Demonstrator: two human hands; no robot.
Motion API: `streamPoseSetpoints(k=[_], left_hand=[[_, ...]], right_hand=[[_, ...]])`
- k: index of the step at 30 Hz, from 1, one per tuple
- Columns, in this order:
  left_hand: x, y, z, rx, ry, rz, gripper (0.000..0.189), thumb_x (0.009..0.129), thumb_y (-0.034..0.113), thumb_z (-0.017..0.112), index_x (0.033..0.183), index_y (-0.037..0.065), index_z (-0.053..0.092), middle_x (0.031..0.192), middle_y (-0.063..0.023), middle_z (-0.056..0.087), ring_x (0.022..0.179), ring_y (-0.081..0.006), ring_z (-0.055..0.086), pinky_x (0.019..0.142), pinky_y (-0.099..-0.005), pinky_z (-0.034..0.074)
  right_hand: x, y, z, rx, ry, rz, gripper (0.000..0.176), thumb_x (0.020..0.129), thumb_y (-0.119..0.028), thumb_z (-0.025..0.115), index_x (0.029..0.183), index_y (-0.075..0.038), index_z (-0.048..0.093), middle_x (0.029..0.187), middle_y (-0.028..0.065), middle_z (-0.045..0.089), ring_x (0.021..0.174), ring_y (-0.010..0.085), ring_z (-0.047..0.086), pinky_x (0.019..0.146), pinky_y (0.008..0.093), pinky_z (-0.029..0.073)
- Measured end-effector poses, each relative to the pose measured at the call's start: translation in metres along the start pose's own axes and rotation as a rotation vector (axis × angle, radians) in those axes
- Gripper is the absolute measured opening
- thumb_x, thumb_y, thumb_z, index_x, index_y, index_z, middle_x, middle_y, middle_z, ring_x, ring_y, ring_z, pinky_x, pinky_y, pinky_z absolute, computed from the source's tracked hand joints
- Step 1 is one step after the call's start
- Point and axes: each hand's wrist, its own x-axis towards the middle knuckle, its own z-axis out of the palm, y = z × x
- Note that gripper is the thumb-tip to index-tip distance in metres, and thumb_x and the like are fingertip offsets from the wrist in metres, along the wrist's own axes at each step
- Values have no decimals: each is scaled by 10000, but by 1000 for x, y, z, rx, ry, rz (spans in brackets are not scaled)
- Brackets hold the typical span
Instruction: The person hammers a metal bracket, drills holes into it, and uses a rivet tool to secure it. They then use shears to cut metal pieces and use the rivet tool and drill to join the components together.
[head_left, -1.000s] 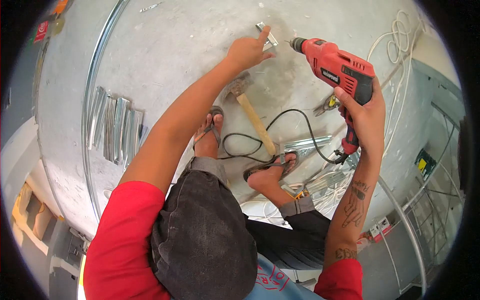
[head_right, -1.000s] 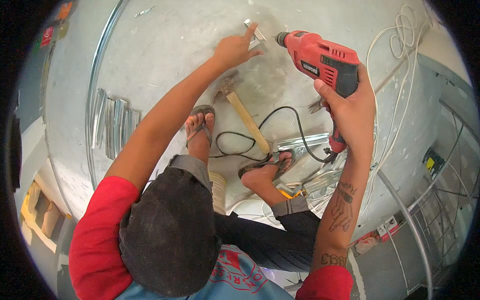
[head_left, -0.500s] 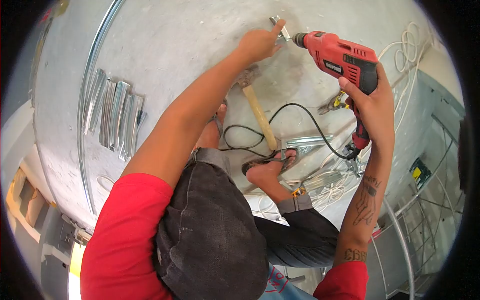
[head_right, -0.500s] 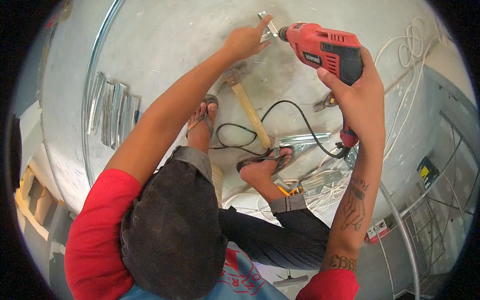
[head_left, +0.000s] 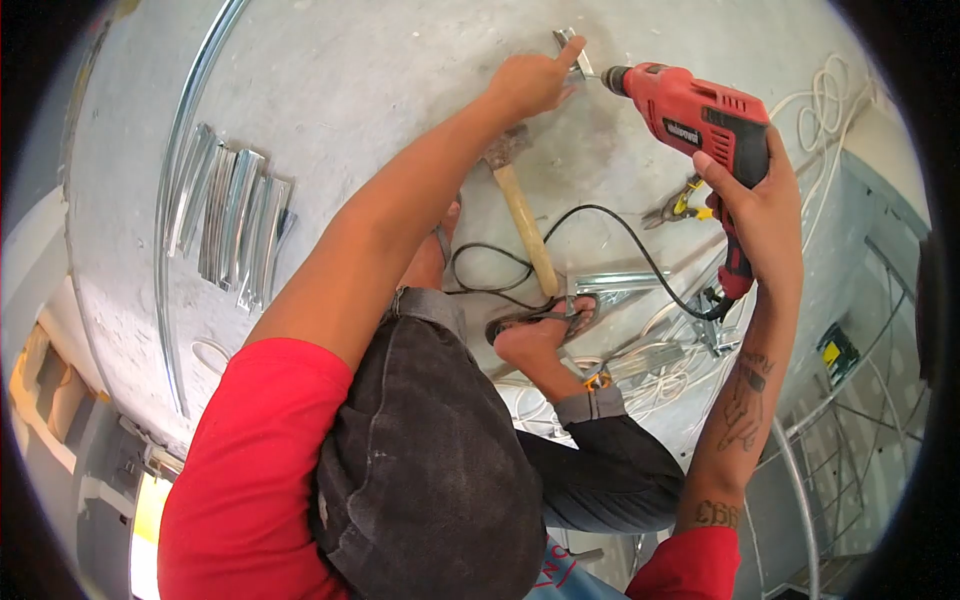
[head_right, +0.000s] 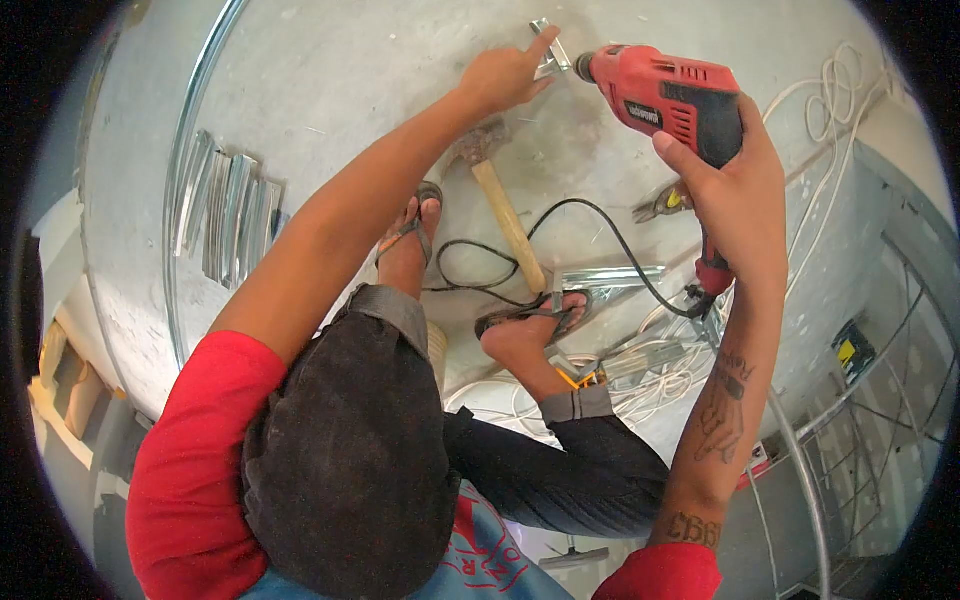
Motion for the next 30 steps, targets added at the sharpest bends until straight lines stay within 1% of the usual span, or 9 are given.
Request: streamPoseSetpoints(k=[2, 5, 11, 14, 21, 23, 27, 29, 30], left_hand=[[0, -1, 0, -14, 28, 26, 753, 913, 402, 665, 1528, 211, 275, 722, -156, 678, 660, -377, 673, 588, -498, 530], [-3, 1, -3, -40, 12, 8, 759, 909, 399, 668, 1532, 209, 278, 721, -156, 677, 670, -375, 674, 595, -500, 531], [-1, 1, -2, -18, 4, 12, 754, 904, 389, 671, 1525, 195, 289, 727, -169, 675, 677, -385, 673, 600, -512, 530], [-1, 0, -1, -19, 27, 16, 754, 903, 388, 672, 1524, 193, 292, 735, -180, 676, 678, -391, 672, 603, -517, 529], [-1, 0, 0, -40, 22, 18, 745, 900, 389, 678, 1508, 186, 297, 743, -191, 679, 685, -405, 671, 617, -524, 529], [-1, 0, -1, -47, 6, 5, 735, 900, 387, 677, 1499, 184, 303, 741, -188, 679, 686, -408, 671, 620, -525, 528], [-1, -1, 1, -36, 10, 11, 739, 901, 389, 677, 1504, 184, 300, 735, -183, 678, 682, -407, 669, 618, -523, 527], [-1, -1, 2, -33, 28, 19, 763, 901, 411, 680, 1515, 190, 284, 731, -179, 678, 675, -403, 667, 615, -518, 527], [-1, -1, 3, -36, 27, 22, 763, 901, 411, 680, 1515, 190, 284, 731, -179, 678, 675, -403, 667, 615, -518, 527]], right_hand=[[-2, -1, 1, 17, 7, 9, 482, 821, -178, 794, 1214, -2, 577, 841, 42, 658, 603, 99, 574, 552, 261, 477], [-4, -1, 2, 37, 10, 51, 460, 824, -164, 794, 1196, -2, 579, 822, 32, 646, 587, 87, 551, 532, 251, 456], [-2, 3, 1, 65, 2, 47, 443, 827, -157, 799, 1178, 3, 580, 779, 22, 625, 568, 72, 530, 504, 237, 428], [-2, 4, 2, 83, 2, 18, 448, 827, -156, 801, 1181, 4, 578, 773, 19, 622, 565, 70, 532, 503, 237, 429], [-2, -1, 2, 90, -13, 20, 461, 824, -168, 804, 1187, 0, 576, 794, 21, 636, 575, 77, 550, 517, 237, 448], [-2, -2, 3, 25, 15, -10, 470, 825, -201, 804, 1179, 4, 574, 803, 27, 643, 579, 88, 564, 528, 244, 464], [6, -9, 1, -41, -3, -20, 494, 820, -236, 808, 1177, 9, 571, 804, 37, 646, 570, 103, 583, 529, 253, 475], [9, -13, 1, -83, -46, -21, 514, 830, -350, 801, 1142, -3, 586, 787, 47, 646, 563, 109, 598, 512, 259, 477], [12, -14, 1, -85, -43, -17, 514, 830, -350, 801, 1142, -3, 586, 787, 47, 646, 563, 109, 598, 512, 259, 477]])
